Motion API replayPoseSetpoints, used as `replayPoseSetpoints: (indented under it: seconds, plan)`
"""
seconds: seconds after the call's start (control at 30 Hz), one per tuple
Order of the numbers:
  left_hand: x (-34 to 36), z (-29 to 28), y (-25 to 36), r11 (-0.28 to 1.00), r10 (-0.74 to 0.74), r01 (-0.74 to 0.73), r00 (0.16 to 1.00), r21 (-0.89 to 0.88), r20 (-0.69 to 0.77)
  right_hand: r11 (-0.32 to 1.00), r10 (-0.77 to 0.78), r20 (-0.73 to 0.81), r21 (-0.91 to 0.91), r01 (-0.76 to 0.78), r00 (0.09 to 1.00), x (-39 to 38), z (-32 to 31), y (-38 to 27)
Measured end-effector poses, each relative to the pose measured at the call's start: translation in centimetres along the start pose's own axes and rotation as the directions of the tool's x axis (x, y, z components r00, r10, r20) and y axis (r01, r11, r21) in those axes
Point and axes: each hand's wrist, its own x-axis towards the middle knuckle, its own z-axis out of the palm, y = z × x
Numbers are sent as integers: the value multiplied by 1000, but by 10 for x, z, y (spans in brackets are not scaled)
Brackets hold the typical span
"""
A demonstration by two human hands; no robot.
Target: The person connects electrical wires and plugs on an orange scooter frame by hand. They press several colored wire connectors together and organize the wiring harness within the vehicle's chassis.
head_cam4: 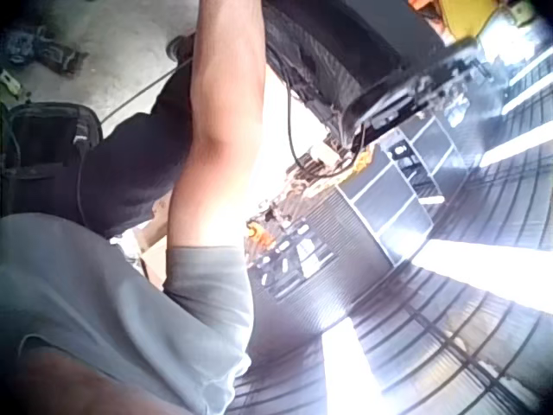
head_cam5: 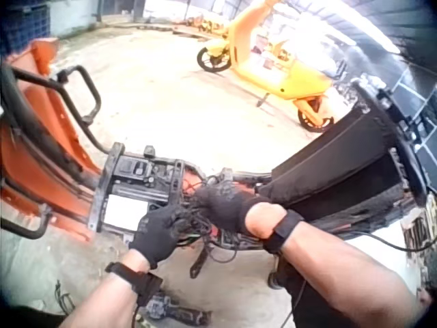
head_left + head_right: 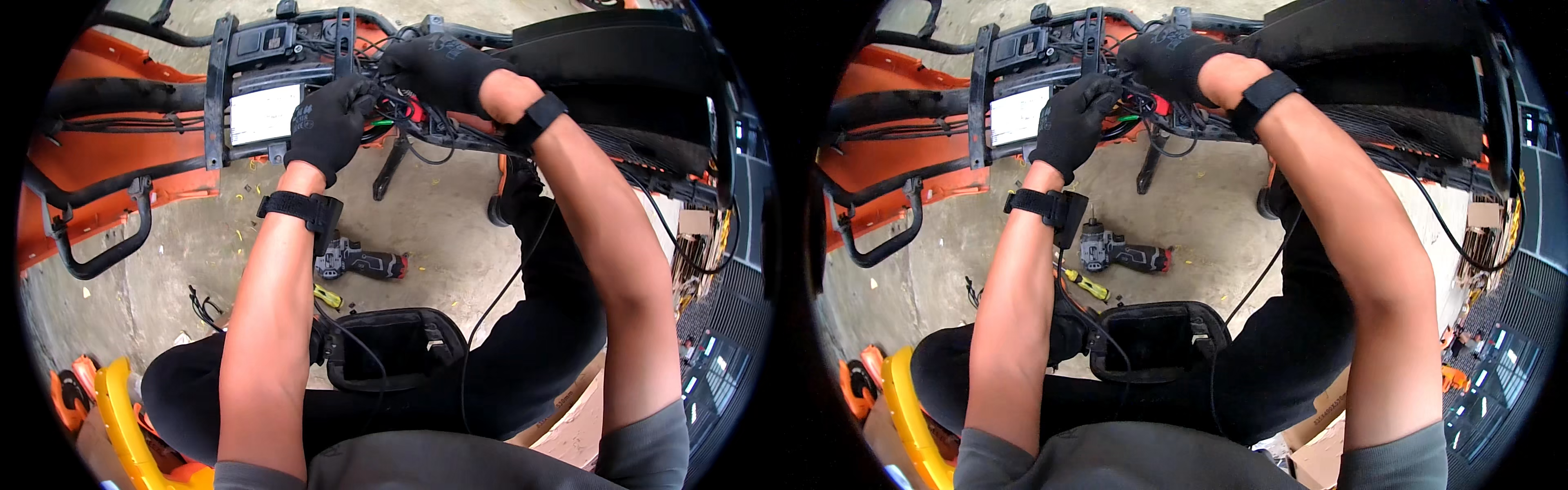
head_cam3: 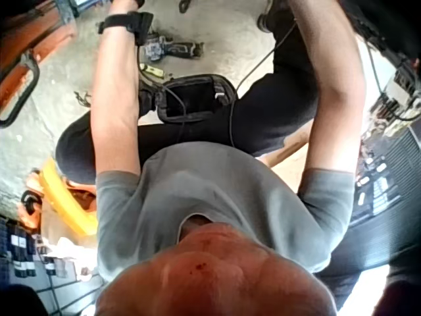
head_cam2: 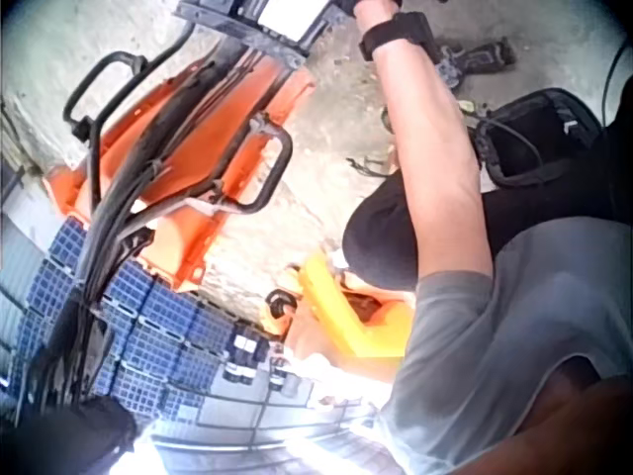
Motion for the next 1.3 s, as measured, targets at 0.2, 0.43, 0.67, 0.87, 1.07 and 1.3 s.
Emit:
replayPoseSetpoints:
  seconds: [0.2,0.43,0.67,0.87,1.07,1.3]
  plan:
    - [-3,3,-4,995,28,-22,998,94,-61,983,-133,-52,118,138,990,-7,-6,6]
    - [-3,3,1,995,51,-47,998,84,-44,867,-30,-46,495,49,999,-26,-11,-6]
    - [-3,-1,-5,996,83,-83,996,27,-24,751,69,-18,659,-40,997,-28,4,2]
    - [-6,-5,-5,993,98,-97,995,60,-6,701,92,-43,712,-34,995,-29,13,5]
    - [-6,-4,-2,998,66,-66,998,25,-19,658,138,-21,749,-76,990,-32,13,3]
    - [-7,-2,-4,996,69,-66,996,52,-56,662,145,-21,745,-81,989,-32,11,-2]
